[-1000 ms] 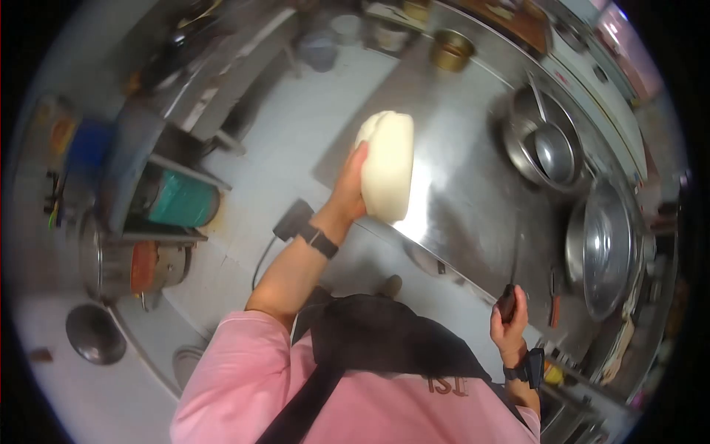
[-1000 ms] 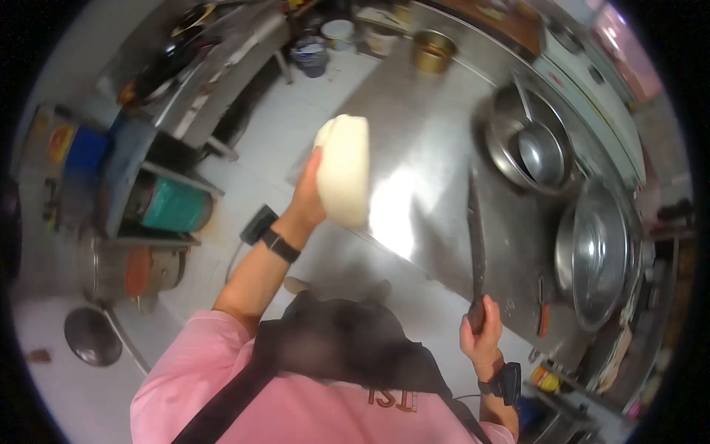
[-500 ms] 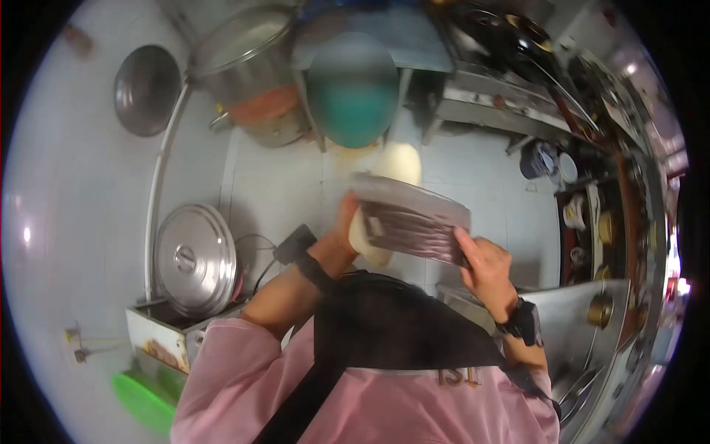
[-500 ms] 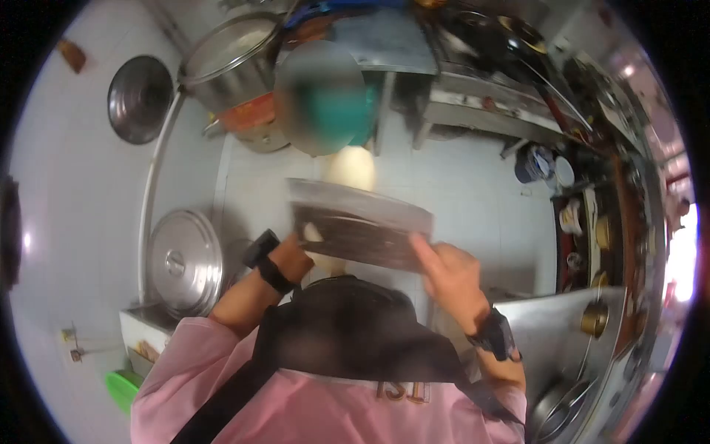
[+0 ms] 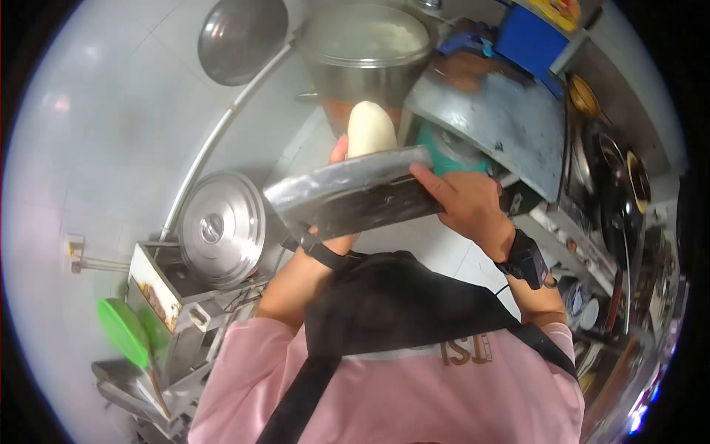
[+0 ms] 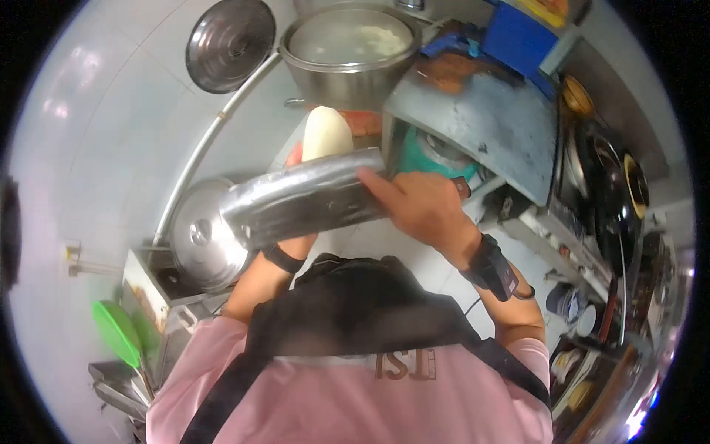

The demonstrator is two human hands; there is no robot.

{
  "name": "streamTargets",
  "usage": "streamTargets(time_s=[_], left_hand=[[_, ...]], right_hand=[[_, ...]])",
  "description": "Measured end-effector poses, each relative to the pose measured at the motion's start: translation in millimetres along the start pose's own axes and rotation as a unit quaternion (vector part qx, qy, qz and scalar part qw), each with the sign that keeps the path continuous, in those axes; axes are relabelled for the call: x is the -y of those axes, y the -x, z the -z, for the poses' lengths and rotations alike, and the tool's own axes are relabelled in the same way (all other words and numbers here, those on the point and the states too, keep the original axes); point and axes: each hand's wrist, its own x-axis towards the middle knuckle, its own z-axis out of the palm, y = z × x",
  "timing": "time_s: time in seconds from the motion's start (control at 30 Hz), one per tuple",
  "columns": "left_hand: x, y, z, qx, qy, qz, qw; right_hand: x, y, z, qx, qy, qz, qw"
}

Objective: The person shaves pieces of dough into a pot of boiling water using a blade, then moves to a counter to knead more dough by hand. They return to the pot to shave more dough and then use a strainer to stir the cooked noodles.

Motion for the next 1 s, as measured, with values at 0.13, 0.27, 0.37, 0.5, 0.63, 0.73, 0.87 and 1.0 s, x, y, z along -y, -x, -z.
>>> streamTargets(time_s=[0.13,0.27,0.37,0.5,0.63,0.73,0.87,1.0], left_hand=[[-19.0,-54.2,26.3,-0.135,-0.12,-0.057,0.982],[-51.7,-83.0,33.3,-0.107,-0.124,-0.079,0.983],[-86.8,-115.6,44.3,-0.127,-0.05,-0.039,0.99],[-145.2,-159.8,77.8,0.063,-0.014,0.01,0.998],[-200.0,-191.6,92.1,-0.06,-0.085,-0.037,0.994],[-233.9,-213.8,86.0,0.123,0.082,0.115,0.982],[-253.2,-238.8,72.7,-0.035,0.118,0.106,0.987],[-242.9,-247.8,63.2,-0.108,-0.261,-0.096,0.955]], right_hand=[[-31.1,-39.9,-24.8,0.061,0.003,0.119,0.991],[-44.2,-74.2,-62.9,0.021,-0.046,0.097,0.994],[-59.6,-108.4,-86.4,0.012,-0.036,0.093,0.995],[-73.9,-161.3,-120.4,0.073,-0.04,0.091,0.992],[-97.7,-213.5,-148.7,0.065,-0.017,0.027,0.997],[-143.3,-224.5,-175.2,0.05,0.049,-0.094,0.993],[-166.6,-230.0,-194.2,0.059,0.08,-0.201,0.975],[-134.0,-266.8,-183.2,0.119,-0.067,-0.092,0.986]])
